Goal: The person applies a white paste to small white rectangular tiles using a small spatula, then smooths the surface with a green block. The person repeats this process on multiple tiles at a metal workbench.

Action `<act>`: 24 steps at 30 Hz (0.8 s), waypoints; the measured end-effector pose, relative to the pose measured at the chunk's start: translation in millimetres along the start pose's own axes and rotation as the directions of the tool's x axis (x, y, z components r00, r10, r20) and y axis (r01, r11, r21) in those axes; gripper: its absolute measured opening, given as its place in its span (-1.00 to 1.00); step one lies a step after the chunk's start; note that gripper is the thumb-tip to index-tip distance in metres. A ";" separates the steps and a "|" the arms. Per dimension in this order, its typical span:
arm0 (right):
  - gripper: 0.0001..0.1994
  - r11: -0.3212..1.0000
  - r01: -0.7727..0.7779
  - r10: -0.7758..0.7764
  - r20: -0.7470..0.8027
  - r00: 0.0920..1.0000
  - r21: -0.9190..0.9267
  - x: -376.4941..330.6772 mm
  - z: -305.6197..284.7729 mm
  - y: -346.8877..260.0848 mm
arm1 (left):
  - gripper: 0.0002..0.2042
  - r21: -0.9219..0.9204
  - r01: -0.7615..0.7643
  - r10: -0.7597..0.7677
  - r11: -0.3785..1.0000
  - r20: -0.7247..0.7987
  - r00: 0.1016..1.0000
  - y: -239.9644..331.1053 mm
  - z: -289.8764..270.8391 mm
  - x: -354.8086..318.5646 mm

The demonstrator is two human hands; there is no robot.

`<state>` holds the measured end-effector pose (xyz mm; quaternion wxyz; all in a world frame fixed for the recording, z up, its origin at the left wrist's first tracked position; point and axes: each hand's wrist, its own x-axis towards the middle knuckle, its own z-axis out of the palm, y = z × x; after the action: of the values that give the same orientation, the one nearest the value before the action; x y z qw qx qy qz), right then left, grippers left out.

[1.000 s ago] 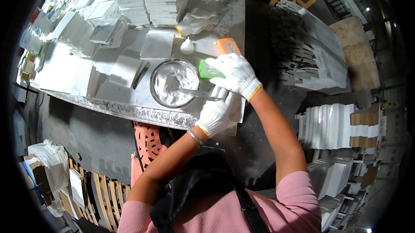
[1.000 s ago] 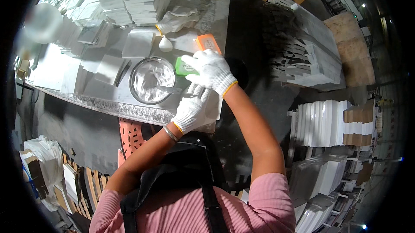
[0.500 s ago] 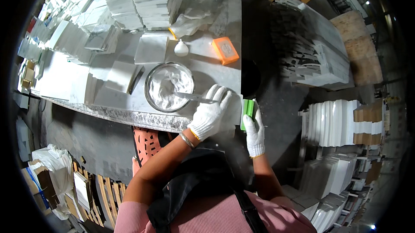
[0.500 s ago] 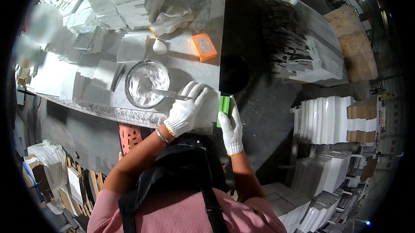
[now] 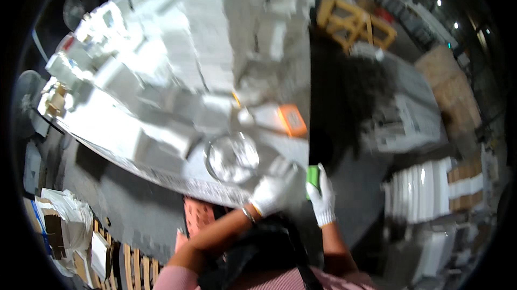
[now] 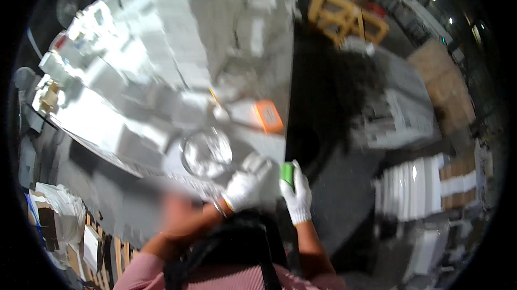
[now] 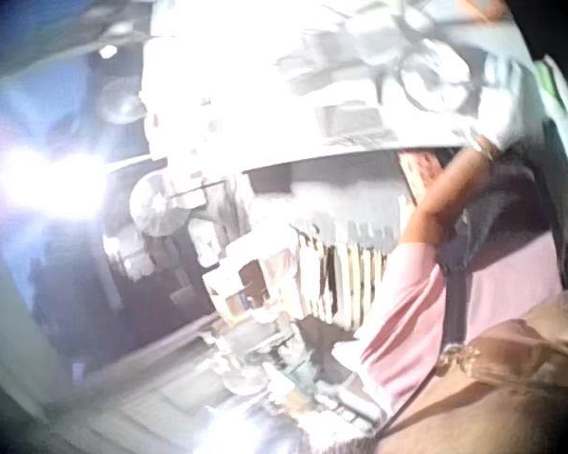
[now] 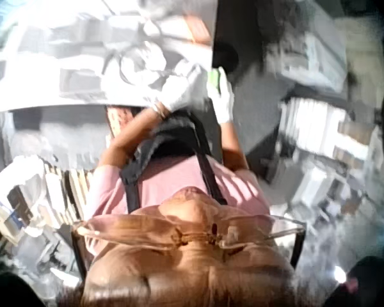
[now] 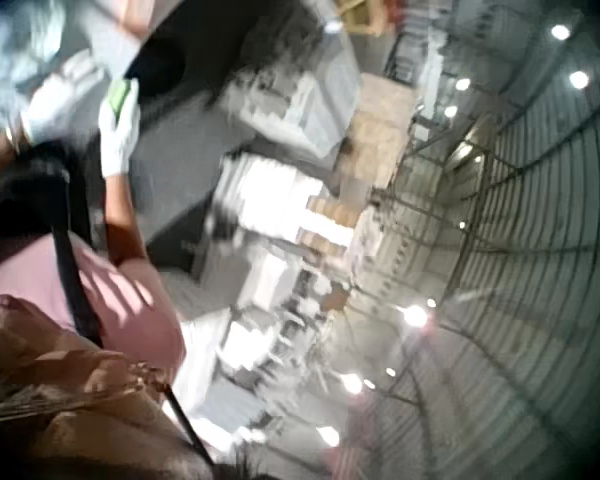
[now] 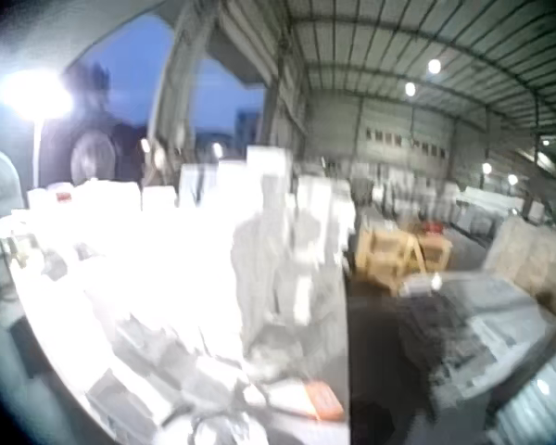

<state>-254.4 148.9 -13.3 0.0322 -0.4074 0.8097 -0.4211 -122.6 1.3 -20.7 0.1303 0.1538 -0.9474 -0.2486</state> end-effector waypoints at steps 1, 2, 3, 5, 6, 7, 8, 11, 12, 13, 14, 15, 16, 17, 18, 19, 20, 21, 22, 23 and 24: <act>-0.34 0.991 -0.108 0.109 -0.012 0.994 0.079 9.5 5.5 13.1 | -0.25 -0.001 0.007 -0.007 1.000 0.037 0.999 3.1 -2.3 1.7; -0.34 0.990 -0.094 0.099 -0.045 0.994 0.104 12.3 8.4 33.1 | -0.23 0.003 -0.029 0.029 1.000 0.029 0.999 5.8 -5.1 5.7; -0.34 0.987 -0.079 0.089 -0.066 0.994 0.142 17.2 17.2 47.5 | -0.22 0.018 -0.053 0.052 0.998 0.025 0.998 7.1 -8.1 6.0; -0.32 0.996 -0.093 0.093 -0.012 0.996 -0.002 12.1 9.0 24.2 | -0.23 0.113 -0.080 0.083 0.990 -0.021 0.996 -9.2 11.2 3.3; -0.30 0.998 0.032 -0.033 -0.010 0.999 -0.046 0.2 -3.3 5.0 | -0.25 0.139 -0.098 0.106 0.985 -0.054 0.993 -11.1 12.0 1.3; -0.33 0.985 0.118 -0.122 -0.027 0.992 -0.123 -5.5 -4.3 -3.0 | -0.27 0.149 -0.120 0.133 0.982 -0.075 0.988 -11.5 16.0 1.9; -0.35 0.960 0.192 -0.202 -0.033 0.979 -0.204 -13.1 -3.4 -8.9 | -0.33 0.222 -0.105 0.122 0.969 -0.067 0.990 -9.4 17.2 2.3; -0.25 0.982 0.103 -0.107 -0.015 0.994 -0.155 -3.7 1.9 1.2 | -0.37 0.151 -0.126 0.148 0.981 -0.150 0.978 -11.8 18.2 -2.2; -0.27 0.992 0.013 -0.018 -0.039 0.999 -0.124 9.2 7.1 12.1 | -0.38 0.159 -0.130 0.154 0.979 -0.150 0.977 -13.8 20.9 1.5; -0.28 0.993 -0.083 0.079 -0.054 0.995 -0.089 18.1 12.5 26.4 | -0.38 0.165 -0.130 0.154 0.978 -0.144 0.977 -14.9 26.0 3.0; -0.30 0.993 -0.109 0.105 -0.084 0.991 -0.038 23.4 17.9 43.3 | -0.39 0.169 -0.136 0.159 0.976 -0.132 0.978 -13.2 28.5 2.7; -0.31 0.996 -0.085 0.085 -0.088 0.992 0.001 26.1 18.1 45.1 | -0.39 0.162 -0.138 0.163 0.977 -0.152 0.975 -11.6 27.4 0.6; -0.30 0.995 -0.091 0.089 -0.048 0.995 -0.033 17.7 16.0 45.5 | -0.40 0.155 -0.142 0.168 0.978 -0.172 0.971 -9.0 26.0 -1.7; -0.30 0.994 -0.087 0.087 0.002 0.996 -0.059 10.4 10.3 31.9 | -0.41 0.156 -0.132 0.162 0.979 -0.195 0.967 -11.5 22.9 -4.0; -0.29 0.998 -0.011 0.011 0.008 1.000 -0.060 -0.1 2.7 14.3 | -0.39 0.200 -0.115 0.150 0.973 -0.166 0.975 -15.0 24.5 -4.0; -0.30 0.992 0.062 -0.062 0.010 0.998 -0.107 -9.5 -1.3 2.7 | -0.37 0.242 -0.102 0.138 0.965 -0.136 0.981 -18.1 29.5 -4.3; -0.30 0.979 0.133 -0.133 0.008 0.991 -0.157 -18.1 -6.1 -8.1 | -0.36 0.283 -0.100 0.133 0.954 -0.102 0.986 -17.6 29.7 -2.5; -0.31 0.970 0.196 -0.203 -0.040 0.978 -0.142 -19.9 -2.2 -1.8 | -0.32 0.224 -0.118 0.145 0.968 -0.109 0.983 -18.3 28.2 -1.8; -0.30 0.981 0.143 -0.154 -0.068 0.986 -0.134 -14.6 -0.5 3.4 | -0.28 0.161 -0.148 0.167 0.976 -0.114 0.979 -14.2 20.8 -0.8; -0.29 0.988 0.091 -0.103 -0.096 0.990 -0.124 -5.9 3.6 11.1 | -0.24 0.097 -0.177 0.188 0.979 -0.120 0.975 -9.3 13.6 0.7; -0.29 0.994 0.006 -0.020 -0.127 0.992 -0.111 4.5 10.0 26.1 | -0.23 0.075 -0.155 0.161 0.985 -0.084 0.983 -3.1 8.4 3.2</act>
<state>-270.0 147.4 -36.8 -0.0450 -0.3860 0.8296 -0.4010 -127.6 1.2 -28.8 0.1868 0.0936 -0.9576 -0.1981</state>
